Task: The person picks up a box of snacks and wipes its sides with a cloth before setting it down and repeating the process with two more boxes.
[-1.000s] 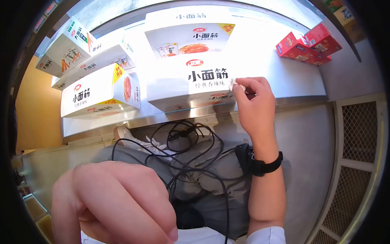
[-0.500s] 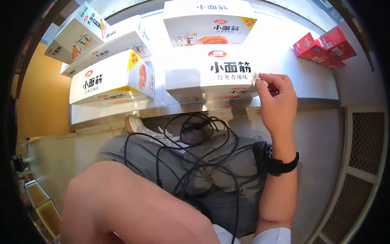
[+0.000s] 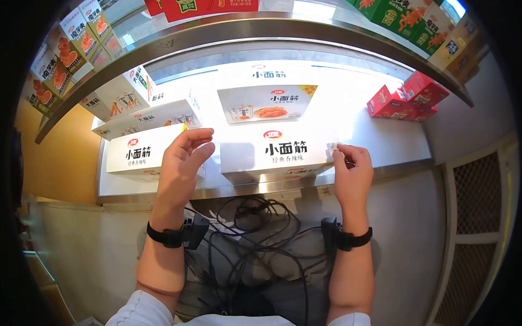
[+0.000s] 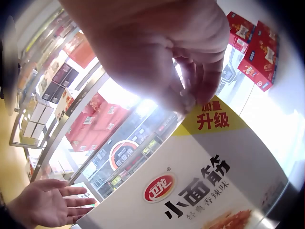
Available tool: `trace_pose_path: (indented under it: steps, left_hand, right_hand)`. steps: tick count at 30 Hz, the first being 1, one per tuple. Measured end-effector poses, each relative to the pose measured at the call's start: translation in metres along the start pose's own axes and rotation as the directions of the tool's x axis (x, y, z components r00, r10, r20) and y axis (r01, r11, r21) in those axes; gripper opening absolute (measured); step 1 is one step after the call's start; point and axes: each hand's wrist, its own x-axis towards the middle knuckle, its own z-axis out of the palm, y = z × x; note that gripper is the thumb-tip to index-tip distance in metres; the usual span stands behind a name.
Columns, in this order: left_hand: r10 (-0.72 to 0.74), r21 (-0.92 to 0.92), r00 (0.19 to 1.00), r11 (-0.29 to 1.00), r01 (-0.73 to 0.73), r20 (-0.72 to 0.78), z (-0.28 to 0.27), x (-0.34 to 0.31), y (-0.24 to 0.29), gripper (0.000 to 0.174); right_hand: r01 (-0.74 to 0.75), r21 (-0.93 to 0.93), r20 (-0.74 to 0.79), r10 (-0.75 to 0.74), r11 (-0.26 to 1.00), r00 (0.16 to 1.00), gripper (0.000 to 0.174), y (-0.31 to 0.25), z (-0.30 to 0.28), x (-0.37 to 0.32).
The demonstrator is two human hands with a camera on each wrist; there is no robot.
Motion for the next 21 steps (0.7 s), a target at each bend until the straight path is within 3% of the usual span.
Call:
trace_pose_path:
  steps: [1,2,3,5,7,9,11,15,17,21]
  left_hand:
    - [0.019,0.114,1.000,0.993,-0.020,0.013,0.003,0.001,-0.003,0.040]
    - [-0.057,0.336,0.998,0.940,0.055,-0.006,0.006,-0.002,-0.003,0.054]
    - [0.010,0.418,1.000,0.908,-0.012,0.007,0.009,0.001,-0.021,0.072]
    - [-0.072,0.447,0.991,0.895,0.014,0.112,0.016,0.003,-0.032,0.091]
    - [-0.045,0.539,0.965,0.836,-0.105,0.257,0.021,-0.001,-0.037,0.111]
    - [-0.047,0.553,0.962,0.825,-0.115,0.270,0.027,-0.004,-0.045,0.124]
    - [0.003,0.538,0.963,0.829,-0.153,0.268,0.026,-0.001,-0.051,0.124]
    - [0.124,0.568,0.969,0.791,-0.228,0.215,0.021,0.017,-0.072,0.121]
    - [0.137,0.424,0.947,0.868,-0.257,0.292,0.021,0.022,-0.069,0.122]
    - [0.210,0.506,0.941,0.801,-0.321,0.264,0.024,0.011,-0.058,0.115]
  right_hand:
    - [0.026,-0.100,-0.004,-0.027,0.995,1.000,0.015,0.001,-0.002,-0.001]
    - [0.070,-0.120,0.017,-0.068,0.990,0.998,0.013,0.002,0.001,-0.004]
    - [0.092,-0.109,0.013,-0.091,0.990,0.996,0.013,0.000,0.003,-0.006]
    - [0.087,-0.133,0.044,-0.082,0.987,0.996,0.013,-0.006,0.005,-0.010]
    - [0.102,-0.106,0.068,-0.095,0.989,0.993,0.013,-0.009,0.008,-0.013]
    - [0.149,-0.112,0.082,-0.140,0.982,0.987,0.012,-0.010,0.008,-0.013]
    - [0.073,-0.074,0.105,-0.065,0.995,0.992,0.013,-0.010,0.007,-0.015]
    - [0.112,0.016,0.094,-0.113,0.994,0.989,0.014,-0.004,0.011,-0.016]
    - [0.166,0.057,0.105,-0.171,0.985,0.980,0.015,-0.011,0.010,-0.018]
    - [0.164,0.035,0.152,-0.167,0.986,0.974,0.013,-0.009,0.013,-0.021]
